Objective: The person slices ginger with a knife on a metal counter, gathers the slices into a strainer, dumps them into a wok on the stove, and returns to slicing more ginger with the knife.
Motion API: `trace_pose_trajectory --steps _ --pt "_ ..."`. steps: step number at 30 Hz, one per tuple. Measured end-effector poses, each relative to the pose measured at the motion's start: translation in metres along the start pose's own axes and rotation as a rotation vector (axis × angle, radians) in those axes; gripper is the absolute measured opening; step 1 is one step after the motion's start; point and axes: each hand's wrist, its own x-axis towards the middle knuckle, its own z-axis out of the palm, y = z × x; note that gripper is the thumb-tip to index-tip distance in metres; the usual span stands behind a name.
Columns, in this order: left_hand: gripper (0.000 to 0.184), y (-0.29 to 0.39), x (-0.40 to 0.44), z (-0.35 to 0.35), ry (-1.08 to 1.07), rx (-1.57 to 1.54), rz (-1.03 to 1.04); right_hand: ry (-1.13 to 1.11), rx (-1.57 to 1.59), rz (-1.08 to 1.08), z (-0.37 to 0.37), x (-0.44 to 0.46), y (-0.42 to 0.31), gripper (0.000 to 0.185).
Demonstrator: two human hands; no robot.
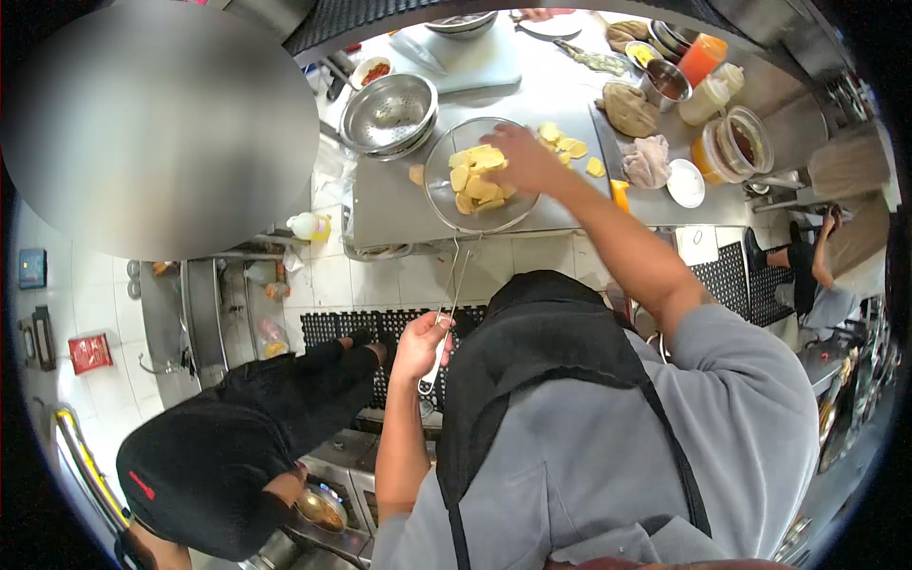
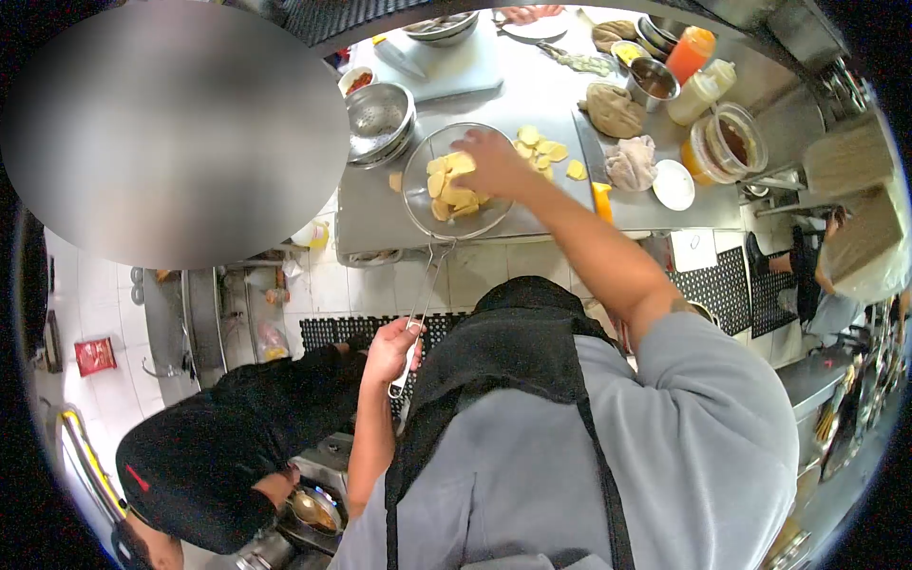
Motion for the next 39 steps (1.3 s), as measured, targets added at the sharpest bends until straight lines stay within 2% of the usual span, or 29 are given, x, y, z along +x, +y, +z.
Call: trace_pose_trajectory --steps 2,4,6,8,9,10,11,12,16,18,19,20,23,28,31,34,39 --pt "0.023 -0.016 -0.01 -0.002 0.042 0.002 0.015 -0.019 0.501 0.103 -0.029 0.01 0.031 0.057" --pt "0.022 -0.027 -0.022 -0.003 0.099 -0.007 0.025 0.063 0.539 0.366 -0.026 0.014 0.075 0.056" --pt "0.021 -0.025 -0.041 -0.001 0.106 -0.044 0.039 0.024 0.165 0.306 -0.004 0.01 0.13 0.064" --pt "0.02 -0.03 -0.054 -0.003 0.1 -0.072 0.054 -0.242 -0.202 0.404 0.023 0.006 0.139 0.077" --pt "0.021 -0.031 -0.059 -0.002 0.112 -0.038 0.058 -0.465 -0.288 0.415 0.013 0.003 0.119 0.085" --pt "0.021 -0.023 -0.068 0.002 0.136 -0.006 0.041 -0.508 -0.307 0.322 0.026 -0.001 0.122 0.085" --pt "0.021 -0.022 -0.073 0.001 0.11 -0.036 0.103 -0.325 -0.331 0.24 0.044 -0.015 0.122 0.072" --pt "0.022 -0.029 -0.074 0.0 0.114 -0.018 0.127 -0.392 -0.395 0.214 0.04 -0.017 0.103 0.071" --pt "0.026 -0.036 -0.077 0.002 0.164 0.122 0.232 0.001 -0.349 -0.144 0.077 -0.04 0.141 0.041" --pt "0.026 -0.039 -0.077 0.008 0.174 0.063 0.212 0.037 -0.318 -0.11 0.081 -0.043 0.153 0.041" --pt "0.025 -0.041 -0.076 0.011 0.176 0.086 0.215 0.029 -0.303 -0.158 0.082 -0.042 0.164 0.04" --pt "0.024 -0.042 -0.075 0.012 0.169 0.115 0.217 -0.068 -0.329 -0.073 0.074 -0.043 0.148 0.04" --pt "0.021 -0.043 -0.079 0.01 0.198 0.174 0.231 -0.096 -0.338 -0.2 0.072 -0.031 0.142 0.038" --pt "0.022 -0.043 -0.082 0.014 0.221 0.196 0.234 -0.132 -0.24 -0.229 0.072 -0.007 0.164 0.033" --pt "0.022 -0.041 -0.081 0.016 0.217 0.208 0.248 -0.227 -0.229 -0.127 0.072 0.007 0.185 0.033" --pt "0.022 -0.04 -0.076 0.018 0.215 0.225 0.259 -0.168 -0.218 -0.101 0.071 0.008 0.191 0.032" --pt "0.022 -0.037 -0.066 0.023 0.215 0.226 0.266 0.092 -0.208 0.032 0.071 0.032 0.228 0.035"
